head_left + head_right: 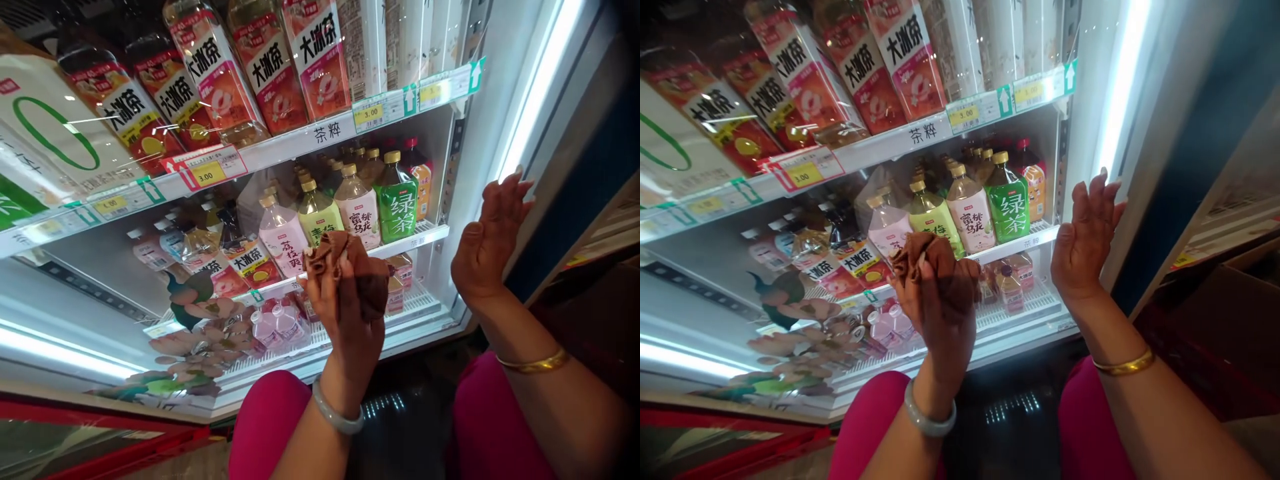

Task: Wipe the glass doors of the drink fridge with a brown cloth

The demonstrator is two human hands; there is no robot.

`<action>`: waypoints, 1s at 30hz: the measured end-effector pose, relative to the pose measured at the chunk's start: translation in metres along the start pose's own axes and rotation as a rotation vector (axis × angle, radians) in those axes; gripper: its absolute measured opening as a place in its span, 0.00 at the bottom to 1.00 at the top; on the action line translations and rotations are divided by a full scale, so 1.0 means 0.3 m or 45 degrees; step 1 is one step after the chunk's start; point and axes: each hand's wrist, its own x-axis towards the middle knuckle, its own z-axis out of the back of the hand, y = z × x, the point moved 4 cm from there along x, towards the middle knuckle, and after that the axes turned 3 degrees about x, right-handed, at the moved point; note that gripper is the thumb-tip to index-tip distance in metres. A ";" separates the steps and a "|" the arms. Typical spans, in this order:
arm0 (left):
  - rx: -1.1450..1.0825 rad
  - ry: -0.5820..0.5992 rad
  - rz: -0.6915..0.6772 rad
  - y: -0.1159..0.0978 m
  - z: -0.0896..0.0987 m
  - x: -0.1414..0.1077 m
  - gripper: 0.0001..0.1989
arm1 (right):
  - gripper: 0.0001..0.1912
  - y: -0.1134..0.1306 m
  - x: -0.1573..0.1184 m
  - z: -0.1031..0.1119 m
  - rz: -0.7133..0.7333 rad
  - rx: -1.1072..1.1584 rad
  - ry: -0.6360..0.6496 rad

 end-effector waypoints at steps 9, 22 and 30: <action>-0.033 0.180 -0.231 -0.106 -0.122 -0.106 0.26 | 0.33 0.003 -0.007 -0.004 -0.006 0.030 -0.009; 0.085 0.067 -0.111 -0.035 -0.030 -0.013 0.33 | 0.36 0.072 -0.026 -0.036 -0.038 -0.046 0.016; 0.068 0.020 -0.069 -0.037 -0.011 0.010 0.33 | 0.35 0.200 -0.070 -0.078 0.201 -0.024 0.188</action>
